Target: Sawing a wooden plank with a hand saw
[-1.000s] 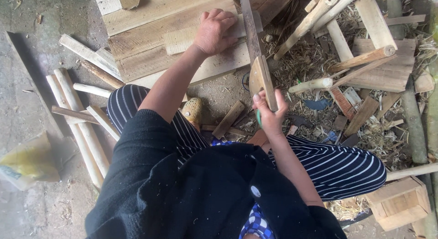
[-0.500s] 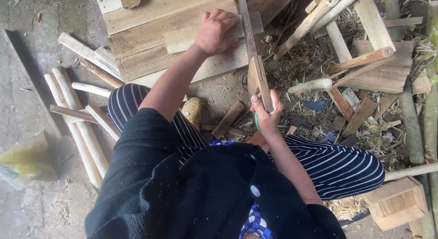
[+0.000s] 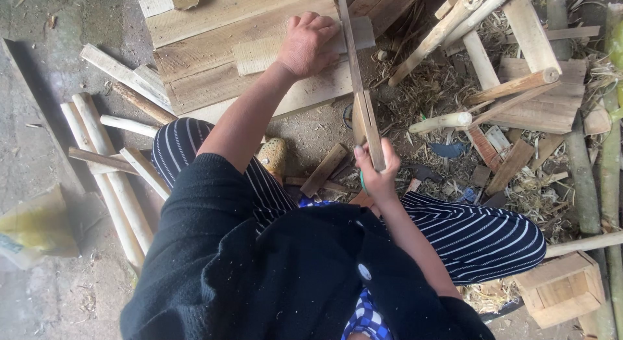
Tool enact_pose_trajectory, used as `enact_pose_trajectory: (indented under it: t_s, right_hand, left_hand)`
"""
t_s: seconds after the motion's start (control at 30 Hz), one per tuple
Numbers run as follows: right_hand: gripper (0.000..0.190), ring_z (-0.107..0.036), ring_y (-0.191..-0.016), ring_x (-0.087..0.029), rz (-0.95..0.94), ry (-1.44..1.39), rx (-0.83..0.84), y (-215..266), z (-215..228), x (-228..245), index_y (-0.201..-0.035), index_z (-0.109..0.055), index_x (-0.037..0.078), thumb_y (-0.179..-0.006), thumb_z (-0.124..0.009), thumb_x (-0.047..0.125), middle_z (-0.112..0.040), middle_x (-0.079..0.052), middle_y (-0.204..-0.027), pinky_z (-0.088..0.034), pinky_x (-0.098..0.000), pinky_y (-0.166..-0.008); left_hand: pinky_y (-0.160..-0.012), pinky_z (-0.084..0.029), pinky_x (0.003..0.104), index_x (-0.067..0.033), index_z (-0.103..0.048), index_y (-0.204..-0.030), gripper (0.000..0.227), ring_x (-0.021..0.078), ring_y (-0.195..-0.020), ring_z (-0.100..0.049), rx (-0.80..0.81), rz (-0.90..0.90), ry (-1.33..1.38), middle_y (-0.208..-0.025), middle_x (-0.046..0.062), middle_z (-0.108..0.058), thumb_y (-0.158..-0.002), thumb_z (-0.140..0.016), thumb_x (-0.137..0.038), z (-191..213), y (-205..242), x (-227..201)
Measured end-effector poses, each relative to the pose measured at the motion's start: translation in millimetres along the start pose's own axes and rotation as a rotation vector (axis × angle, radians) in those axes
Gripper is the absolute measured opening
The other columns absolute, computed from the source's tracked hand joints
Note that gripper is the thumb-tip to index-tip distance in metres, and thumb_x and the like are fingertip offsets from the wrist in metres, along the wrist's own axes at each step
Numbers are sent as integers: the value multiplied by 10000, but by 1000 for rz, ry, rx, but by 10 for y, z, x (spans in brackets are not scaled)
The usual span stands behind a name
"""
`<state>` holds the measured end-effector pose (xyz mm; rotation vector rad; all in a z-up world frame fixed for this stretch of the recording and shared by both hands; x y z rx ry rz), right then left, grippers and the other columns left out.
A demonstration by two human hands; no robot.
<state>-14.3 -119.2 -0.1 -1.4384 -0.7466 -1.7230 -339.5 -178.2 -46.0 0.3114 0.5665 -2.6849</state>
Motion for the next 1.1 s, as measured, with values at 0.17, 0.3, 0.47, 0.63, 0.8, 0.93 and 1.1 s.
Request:
enact_pose_trajectory:
  t_s: [0.17,0.3,0.47,0.63,0.8,0.93,1.1]
  right_hand:
    - [228,-639,-604,-116,-121,30,-27,387,156,-103,-906,-598,109,-922,-717,303,-658,-11,-670,-547,-291,-606]
    - [208,-639,-587,-99,-39,89,-4,579,296,-66,-893,-586,96,-947,-709,255,-661,-7,-658,-536,-257,-625]
    - [227,-625,-572,-92,-63,98,-42,660,331,-69,-870,-575,90,-935,-725,247,-667,-19,-652,-503,-235,-611]
    - [208,-624,-597,-97,-107,106,-61,622,298,40,-872,-590,89,-925,-722,241,-654,-15,-656,-504,-246,-631]
    - [188,-609,-581,-95,-112,106,-54,343,178,175,-878,-596,94,-943,-697,238,-635,-2,-639,-515,-265,-614]
    - [214,-597,-558,-112,-104,132,-36,132,99,188,-863,-583,95,-957,-699,248,-629,-17,-647,-514,-279,-530]
    - [210,-594,-576,-109,-99,111,2,-145,2,157,-881,-580,106,-996,-659,264,-602,-5,-670,-523,-273,-530]
  left_hand:
    - [-867,-385,450,-147,-649,-1364,666,293,-1123,-512,34,16,-37,-1296,17,-646,-833,-854,-491,-16,23,-9]
    - [-845,-384,473,-135,-666,-1316,638,299,-1096,-521,4,-5,-23,-1254,20,-657,-792,-860,-442,-7,-16,-12]
    - [-845,-374,463,-110,-676,-1308,639,296,-1100,-512,5,-19,11,-1257,16,-655,-795,-851,-449,-28,-10,28]
    - [-838,-381,477,-98,-665,-1325,667,301,-1085,-516,-5,-44,20,-1249,37,-655,-778,-856,-428,-28,-12,49]
    - [-826,-375,465,-122,-685,-1300,640,295,-1065,-511,-19,-60,15,-1218,13,-650,-731,-860,-355,-48,-17,49]
    - [-811,-372,435,-136,-697,-1278,630,279,-1049,-517,-31,-64,-35,-1201,-11,-654,-731,-872,-395,-51,-11,45]
    - [-831,-361,457,-125,-691,-1293,648,290,-1064,-508,-8,-56,5,-1228,1,-644,-712,-845,-365,-64,-22,77]
Point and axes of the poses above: each hand's wrist, its own y-axis away from the middle knuckle, its own z-axis out of the back of the hand, x = y × z, the point moved 3 cm from there along -y, towards the middle knuckle
